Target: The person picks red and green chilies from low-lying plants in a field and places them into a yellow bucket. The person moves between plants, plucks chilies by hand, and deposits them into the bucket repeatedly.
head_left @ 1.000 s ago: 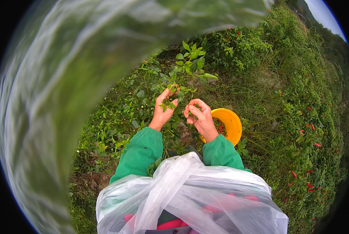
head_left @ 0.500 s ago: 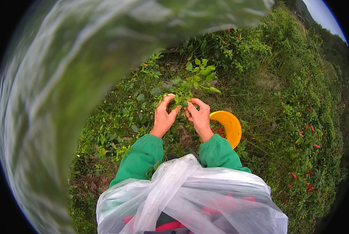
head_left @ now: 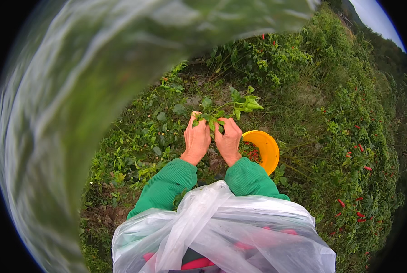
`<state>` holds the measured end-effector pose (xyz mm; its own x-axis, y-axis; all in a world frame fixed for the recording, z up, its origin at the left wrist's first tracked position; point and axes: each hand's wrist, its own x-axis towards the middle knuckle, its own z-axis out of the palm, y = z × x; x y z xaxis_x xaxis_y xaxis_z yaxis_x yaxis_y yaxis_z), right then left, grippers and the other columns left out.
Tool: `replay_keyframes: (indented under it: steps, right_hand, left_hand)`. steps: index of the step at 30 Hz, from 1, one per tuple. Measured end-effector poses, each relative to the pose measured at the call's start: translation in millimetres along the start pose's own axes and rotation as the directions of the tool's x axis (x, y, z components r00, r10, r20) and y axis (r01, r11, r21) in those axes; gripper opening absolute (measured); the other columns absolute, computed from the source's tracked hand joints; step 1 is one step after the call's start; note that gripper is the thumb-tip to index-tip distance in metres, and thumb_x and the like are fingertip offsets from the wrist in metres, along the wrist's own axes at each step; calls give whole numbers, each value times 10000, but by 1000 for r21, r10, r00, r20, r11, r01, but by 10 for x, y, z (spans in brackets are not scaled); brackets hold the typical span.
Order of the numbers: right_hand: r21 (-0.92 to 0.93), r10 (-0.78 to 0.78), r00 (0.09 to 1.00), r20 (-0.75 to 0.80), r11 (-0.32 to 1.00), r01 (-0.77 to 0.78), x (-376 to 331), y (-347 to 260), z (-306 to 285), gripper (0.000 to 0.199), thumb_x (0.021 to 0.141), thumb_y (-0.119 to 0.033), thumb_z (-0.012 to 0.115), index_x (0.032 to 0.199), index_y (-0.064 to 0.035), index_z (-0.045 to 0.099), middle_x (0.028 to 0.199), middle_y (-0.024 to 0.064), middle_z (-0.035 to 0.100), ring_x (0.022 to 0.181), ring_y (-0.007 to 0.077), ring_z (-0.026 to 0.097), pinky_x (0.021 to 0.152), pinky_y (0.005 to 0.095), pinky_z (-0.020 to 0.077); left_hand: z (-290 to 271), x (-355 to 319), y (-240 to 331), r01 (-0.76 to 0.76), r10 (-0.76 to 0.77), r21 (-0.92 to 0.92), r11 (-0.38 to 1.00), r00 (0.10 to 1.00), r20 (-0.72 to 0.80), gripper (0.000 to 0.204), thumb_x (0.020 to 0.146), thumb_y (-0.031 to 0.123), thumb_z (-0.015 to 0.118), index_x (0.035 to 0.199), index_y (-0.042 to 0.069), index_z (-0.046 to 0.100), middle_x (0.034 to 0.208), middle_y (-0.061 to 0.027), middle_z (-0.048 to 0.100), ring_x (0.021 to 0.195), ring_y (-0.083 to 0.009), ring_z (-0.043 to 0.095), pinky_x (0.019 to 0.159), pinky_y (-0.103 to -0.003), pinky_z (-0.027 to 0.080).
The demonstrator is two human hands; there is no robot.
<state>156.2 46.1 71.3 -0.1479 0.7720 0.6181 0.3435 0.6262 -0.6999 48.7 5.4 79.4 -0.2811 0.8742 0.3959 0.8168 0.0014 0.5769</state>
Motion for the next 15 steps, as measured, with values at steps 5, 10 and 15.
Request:
replay_keyframes:
  steps: [5, 10, 15]
  right_hand:
    - [518, 554, 768, 322, 576, -632, 90, 4, -173, 108, 911, -93, 541, 901, 6, 583, 847, 58, 621, 579, 80, 529, 399, 222, 334]
    - [796, 415, 715, 563, -39, -603, 159, -5, -367, 125, 907, -118, 551, 1006, -43, 535, 840, 66, 591, 562, 116, 510, 410, 206, 301]
    - [696, 364, 807, 465, 413, -587, 211, -146, -334, 252, 811, -146, 711, 967, -32, 549, 821, 13, 541, 584, 68, 492, 428, 196, 312]
  left_hand:
    - [-9, 56, -9, 227, -211, -308, 924, 974, 84, 174, 792, -11, 558, 963, -43, 564, 779, -228, 579, 716, -389, 561, 619, -466, 428]
    - [-22, 43, -30, -8, -10, -177, 984, 995, -100, 175, 786, -18, 559, 959, -23, 587, 778, -216, 594, 645, -378, 565, 576, -426, 436]
    - [-36, 28, 22, 150, -123, -350, 925, 987, 100, 208, 773, -15, 586, 977, -49, 568, 855, -244, 582, 753, -428, 561, 639, -464, 447]
